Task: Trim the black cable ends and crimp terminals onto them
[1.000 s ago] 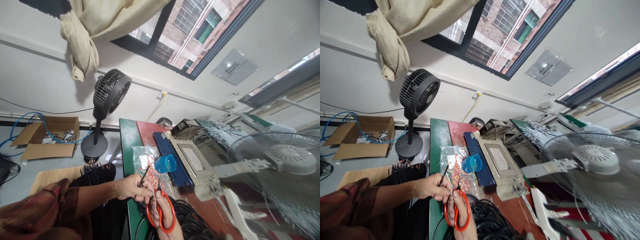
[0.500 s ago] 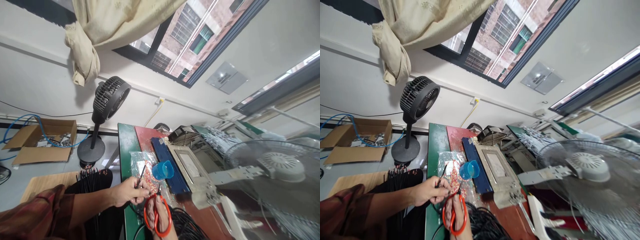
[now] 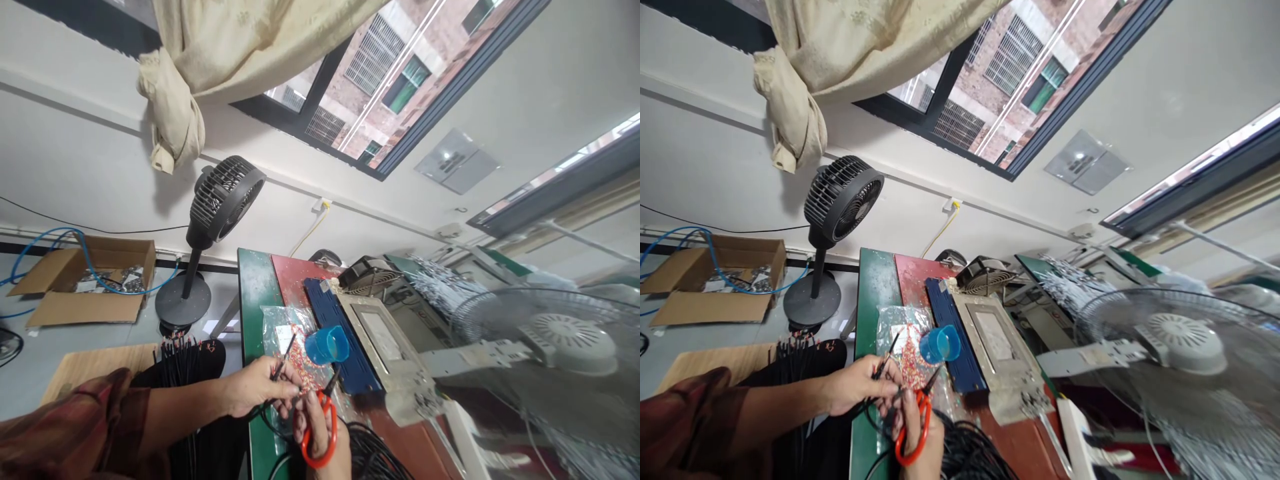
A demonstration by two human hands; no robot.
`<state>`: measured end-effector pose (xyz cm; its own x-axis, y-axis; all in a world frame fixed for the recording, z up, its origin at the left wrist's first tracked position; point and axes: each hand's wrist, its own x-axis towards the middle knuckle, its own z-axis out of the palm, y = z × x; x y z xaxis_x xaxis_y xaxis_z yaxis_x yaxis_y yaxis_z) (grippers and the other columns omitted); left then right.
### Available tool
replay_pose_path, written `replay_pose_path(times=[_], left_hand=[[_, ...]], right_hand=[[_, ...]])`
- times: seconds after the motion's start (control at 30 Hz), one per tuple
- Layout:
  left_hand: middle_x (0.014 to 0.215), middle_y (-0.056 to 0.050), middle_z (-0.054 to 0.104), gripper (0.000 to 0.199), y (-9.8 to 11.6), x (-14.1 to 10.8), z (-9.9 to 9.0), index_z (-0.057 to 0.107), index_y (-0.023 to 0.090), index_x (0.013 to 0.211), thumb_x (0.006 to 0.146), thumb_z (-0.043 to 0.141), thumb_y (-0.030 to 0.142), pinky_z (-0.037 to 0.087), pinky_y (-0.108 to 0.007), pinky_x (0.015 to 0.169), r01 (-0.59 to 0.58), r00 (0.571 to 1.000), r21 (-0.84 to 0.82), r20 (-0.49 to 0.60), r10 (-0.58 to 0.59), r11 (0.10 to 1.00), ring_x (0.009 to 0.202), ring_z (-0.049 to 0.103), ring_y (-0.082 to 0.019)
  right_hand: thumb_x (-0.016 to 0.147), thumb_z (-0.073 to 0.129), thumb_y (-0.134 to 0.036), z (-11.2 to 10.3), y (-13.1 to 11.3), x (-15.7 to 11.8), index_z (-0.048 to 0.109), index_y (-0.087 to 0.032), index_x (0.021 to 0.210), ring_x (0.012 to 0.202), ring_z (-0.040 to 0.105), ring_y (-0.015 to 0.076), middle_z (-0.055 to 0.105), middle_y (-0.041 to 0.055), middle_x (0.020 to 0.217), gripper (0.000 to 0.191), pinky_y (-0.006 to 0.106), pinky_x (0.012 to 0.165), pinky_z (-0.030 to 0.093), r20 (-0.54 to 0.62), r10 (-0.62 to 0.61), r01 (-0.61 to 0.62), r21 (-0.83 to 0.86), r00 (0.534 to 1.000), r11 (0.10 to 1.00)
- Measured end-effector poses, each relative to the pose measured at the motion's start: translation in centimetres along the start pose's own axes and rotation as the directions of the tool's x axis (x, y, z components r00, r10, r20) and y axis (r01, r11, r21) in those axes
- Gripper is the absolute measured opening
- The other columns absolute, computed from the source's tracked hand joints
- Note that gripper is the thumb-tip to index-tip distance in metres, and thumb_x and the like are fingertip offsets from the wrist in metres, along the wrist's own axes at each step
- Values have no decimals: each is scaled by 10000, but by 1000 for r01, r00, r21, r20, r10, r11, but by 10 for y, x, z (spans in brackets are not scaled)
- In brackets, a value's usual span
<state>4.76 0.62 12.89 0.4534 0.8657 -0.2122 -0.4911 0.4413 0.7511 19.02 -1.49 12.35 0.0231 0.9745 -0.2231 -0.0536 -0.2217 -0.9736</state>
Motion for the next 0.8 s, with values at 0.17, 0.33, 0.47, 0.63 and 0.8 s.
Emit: replay_pose_path(times=[0.17,0.33,0.47,0.63,0.8], left_hand=[[580,16,574,410,-4,2,-4,559,113,794,584,754,406,413,-230,524,-5,1000,5,18,5,1000,481,506,-74],[560,31,551,468,-9,5,-10,574,104,926,619,728,422,408,-224,514,-7,999,8,-37,7,1000,473,510,-77],[622,14,569,521,-9,5,-10,596,94,973,597,746,422,428,-231,539,-10,997,-27,-72,8,1000,517,537,-83],[658,-38,632,588,-4,2,-7,574,79,997,562,763,427,437,-254,567,30,995,-92,-91,-38,995,548,585,-124],[626,-18,615,514,0,2,-10,585,85,962,554,777,331,388,-213,509,90,985,-149,-135,-110,985,488,545,-93]], right_hand=[[664,672,-543,4,-3,-7,572,-148,550,415,418,84,505,-30,451,423,201,425,319,-145,-115,98,-114,983,989],[682,682,-464,8,-3,-14,691,-171,696,581,544,147,625,19,613,293,253,618,429,-263,-469,347,-401,843,848],[668,720,-351,5,-2,-13,716,-236,692,601,598,169,675,46,676,117,281,685,447,-66,-632,504,-541,772,673],[753,635,-267,10,5,-16,733,-312,835,623,546,185,635,35,654,135,299,670,402,-6,-722,600,-551,691,580],[829,531,-326,10,20,-20,719,-340,944,721,534,231,624,64,707,221,359,761,357,111,-724,604,-645,681,468]])
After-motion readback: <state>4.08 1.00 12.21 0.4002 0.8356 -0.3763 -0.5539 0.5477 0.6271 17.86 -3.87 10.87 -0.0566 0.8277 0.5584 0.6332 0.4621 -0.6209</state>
